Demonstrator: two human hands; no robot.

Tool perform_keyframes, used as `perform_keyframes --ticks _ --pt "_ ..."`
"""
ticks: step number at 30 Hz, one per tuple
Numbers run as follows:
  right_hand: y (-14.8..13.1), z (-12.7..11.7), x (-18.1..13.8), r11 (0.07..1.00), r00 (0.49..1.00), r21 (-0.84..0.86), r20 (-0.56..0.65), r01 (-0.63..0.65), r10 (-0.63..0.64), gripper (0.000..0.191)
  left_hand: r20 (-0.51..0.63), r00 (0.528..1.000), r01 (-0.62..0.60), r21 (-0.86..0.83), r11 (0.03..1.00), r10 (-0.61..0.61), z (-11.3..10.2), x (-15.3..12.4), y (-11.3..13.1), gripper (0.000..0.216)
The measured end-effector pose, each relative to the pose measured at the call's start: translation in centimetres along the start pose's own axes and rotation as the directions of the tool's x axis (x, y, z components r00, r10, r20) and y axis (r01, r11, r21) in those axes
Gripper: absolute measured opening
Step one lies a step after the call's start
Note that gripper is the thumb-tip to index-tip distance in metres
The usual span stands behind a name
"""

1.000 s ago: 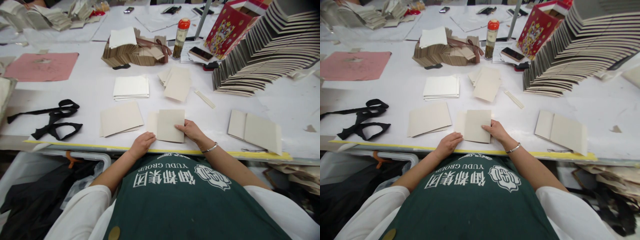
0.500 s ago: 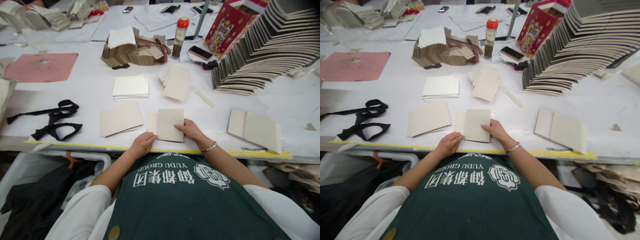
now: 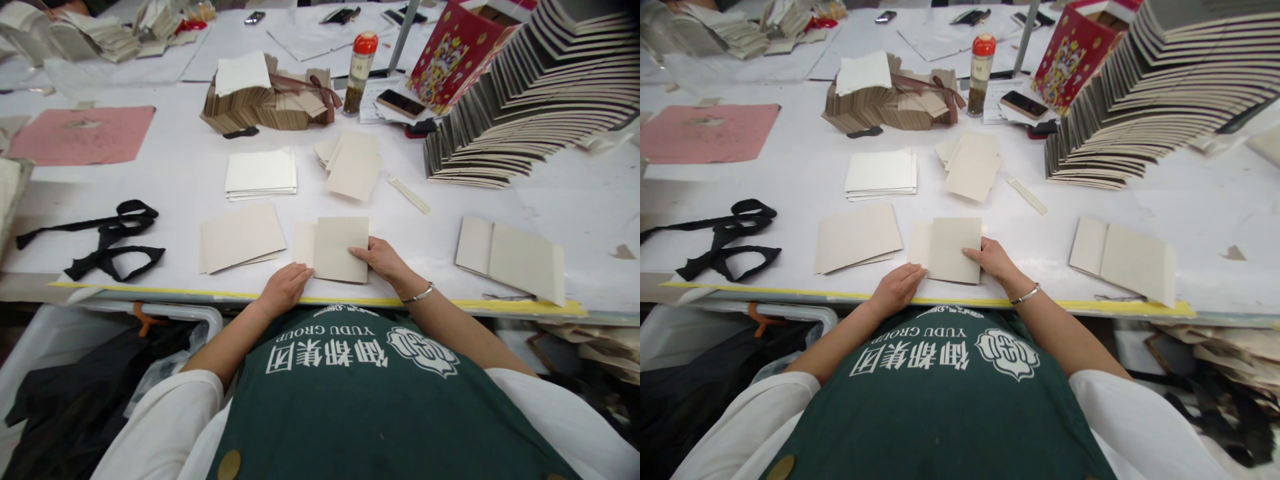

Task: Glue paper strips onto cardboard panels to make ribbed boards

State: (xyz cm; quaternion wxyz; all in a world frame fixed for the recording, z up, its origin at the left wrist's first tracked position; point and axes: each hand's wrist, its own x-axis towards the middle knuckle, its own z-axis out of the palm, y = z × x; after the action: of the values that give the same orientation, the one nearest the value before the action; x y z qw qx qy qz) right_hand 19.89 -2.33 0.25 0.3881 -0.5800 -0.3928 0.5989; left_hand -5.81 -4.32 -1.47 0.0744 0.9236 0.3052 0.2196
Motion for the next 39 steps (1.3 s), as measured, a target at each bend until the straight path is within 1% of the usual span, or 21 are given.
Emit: perform_keyframes --ticks 10,15,20,24,26,29,34,39 --pt "0.1 -0.1 0.1 0.999 1.000 -0.045 -0.002 0.019 -0.019 0.036 -0.005 1.000 -0.001 -0.003 1.000 0.001 0.1 0.0 0.0 0.034" --pt "0.3 -0.1 0.1 0.998 1.000 -0.056 -0.005 0.026 -0.026 0.037 0.002 1.000 -0.025 0.001 1.000 0.025 -0.1 0.1 0.0 0.030" --pt "0.4 -0.1 0.2 0.998 1.000 -0.058 -0.006 0.030 -0.031 0.036 0.053 0.996 -0.072 0.068 0.995 0.069 -0.6 0.7 0.3 0.025" --pt "0.3 0.0 0.2 0.994 0.998 -0.095 -0.007 0.057 -0.058 0.036 0.114 0.990 -0.100 0.122 0.987 0.087 -1.0 1.5 0.4 0.024" --pt "0.2 0.0 0.3 0.991 0.997 -0.112 -0.019 0.067 -0.069 0.036 0.124 0.987 -0.117 0.142 0.983 0.100 -0.9 2.0 0.5 0.024" --pt "0.2 0.0 0.3 0.983 0.995 -0.158 -0.032 0.091 -0.097 0.036 0.114 0.988 -0.119 0.171 0.978 0.100 -0.5 2.9 0.7 0.026" --pt "0.0 -0.2 0.6 0.951 0.992 -0.292 -0.051 0.097 -0.117 0.031 0.087 0.993 -0.092 0.210 0.973 0.076 0.0 3.9 1.1 0.029" --pt "-1.2 -1.4 0.9 0.887 0.995 -0.450 0.058 0.099 -0.082 0.023 0.071 0.993 -0.107 0.241 0.965 0.092 0.0 4.0 1.1 0.028"
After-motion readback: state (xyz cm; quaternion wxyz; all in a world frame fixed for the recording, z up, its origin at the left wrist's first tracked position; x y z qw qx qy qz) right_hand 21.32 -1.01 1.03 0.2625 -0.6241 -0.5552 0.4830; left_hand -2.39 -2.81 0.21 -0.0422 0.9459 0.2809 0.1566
